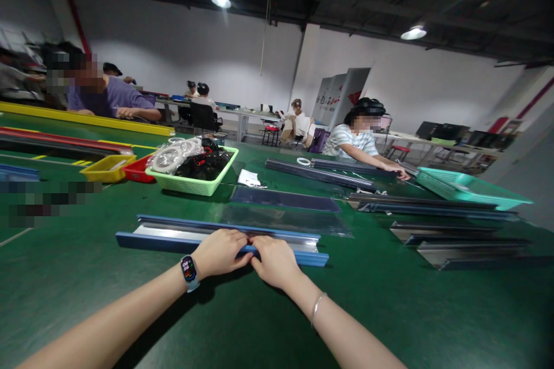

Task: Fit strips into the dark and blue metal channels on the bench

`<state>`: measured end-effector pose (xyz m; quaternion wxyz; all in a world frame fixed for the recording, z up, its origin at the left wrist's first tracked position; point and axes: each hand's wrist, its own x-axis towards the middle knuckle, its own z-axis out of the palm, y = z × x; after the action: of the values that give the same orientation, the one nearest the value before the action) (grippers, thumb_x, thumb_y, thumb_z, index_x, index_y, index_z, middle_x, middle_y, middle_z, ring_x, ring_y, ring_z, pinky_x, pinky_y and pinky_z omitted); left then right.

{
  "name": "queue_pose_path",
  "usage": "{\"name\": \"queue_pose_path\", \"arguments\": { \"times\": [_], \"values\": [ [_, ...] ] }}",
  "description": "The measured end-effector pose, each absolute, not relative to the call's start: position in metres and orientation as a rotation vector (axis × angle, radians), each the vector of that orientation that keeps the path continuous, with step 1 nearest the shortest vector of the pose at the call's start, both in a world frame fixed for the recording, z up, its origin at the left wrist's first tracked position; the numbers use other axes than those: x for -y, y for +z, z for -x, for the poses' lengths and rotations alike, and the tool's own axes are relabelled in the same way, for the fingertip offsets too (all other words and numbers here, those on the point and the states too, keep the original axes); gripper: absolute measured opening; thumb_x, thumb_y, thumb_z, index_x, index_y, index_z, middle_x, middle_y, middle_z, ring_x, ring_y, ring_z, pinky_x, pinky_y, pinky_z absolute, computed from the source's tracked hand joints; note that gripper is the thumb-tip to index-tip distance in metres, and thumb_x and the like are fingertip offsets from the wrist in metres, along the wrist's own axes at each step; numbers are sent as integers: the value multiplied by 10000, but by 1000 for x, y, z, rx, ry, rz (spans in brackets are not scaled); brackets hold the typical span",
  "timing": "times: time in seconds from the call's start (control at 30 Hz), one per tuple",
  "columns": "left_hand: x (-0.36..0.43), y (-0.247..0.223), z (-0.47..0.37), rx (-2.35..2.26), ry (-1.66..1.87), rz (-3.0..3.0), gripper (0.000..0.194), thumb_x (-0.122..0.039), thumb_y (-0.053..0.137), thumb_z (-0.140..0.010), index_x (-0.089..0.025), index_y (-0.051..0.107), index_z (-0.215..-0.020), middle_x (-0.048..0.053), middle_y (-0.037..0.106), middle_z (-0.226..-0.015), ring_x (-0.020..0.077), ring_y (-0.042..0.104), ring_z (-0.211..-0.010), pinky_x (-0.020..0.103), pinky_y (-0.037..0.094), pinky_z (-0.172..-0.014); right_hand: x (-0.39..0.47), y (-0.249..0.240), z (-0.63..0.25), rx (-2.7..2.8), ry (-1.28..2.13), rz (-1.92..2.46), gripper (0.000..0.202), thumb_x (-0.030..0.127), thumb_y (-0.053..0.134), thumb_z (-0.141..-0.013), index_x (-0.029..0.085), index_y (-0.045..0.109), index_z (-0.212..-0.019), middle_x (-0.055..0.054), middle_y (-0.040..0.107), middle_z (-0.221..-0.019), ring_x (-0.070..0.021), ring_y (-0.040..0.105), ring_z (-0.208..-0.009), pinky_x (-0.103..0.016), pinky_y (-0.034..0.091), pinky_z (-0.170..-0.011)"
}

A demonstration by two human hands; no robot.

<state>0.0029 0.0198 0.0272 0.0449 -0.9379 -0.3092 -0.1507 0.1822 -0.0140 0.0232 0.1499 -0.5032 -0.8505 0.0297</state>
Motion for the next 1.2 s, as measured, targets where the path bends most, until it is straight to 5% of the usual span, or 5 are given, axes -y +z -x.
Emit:
{"name": "queue_pose_path", "arguments": {
  "times": [1.2],
  "values": [
    [-24,23,-4,959,-454,2858,278,-376,455,-847,-153,620,-833,66,654,-799,207,607,-803,310,446,-760,13,20,-182,2406,47,1456,302,241,478,-773,138,576,-1040,-94,628,-1016,-215,547,-978,-301,409,-853]
  ]
}}
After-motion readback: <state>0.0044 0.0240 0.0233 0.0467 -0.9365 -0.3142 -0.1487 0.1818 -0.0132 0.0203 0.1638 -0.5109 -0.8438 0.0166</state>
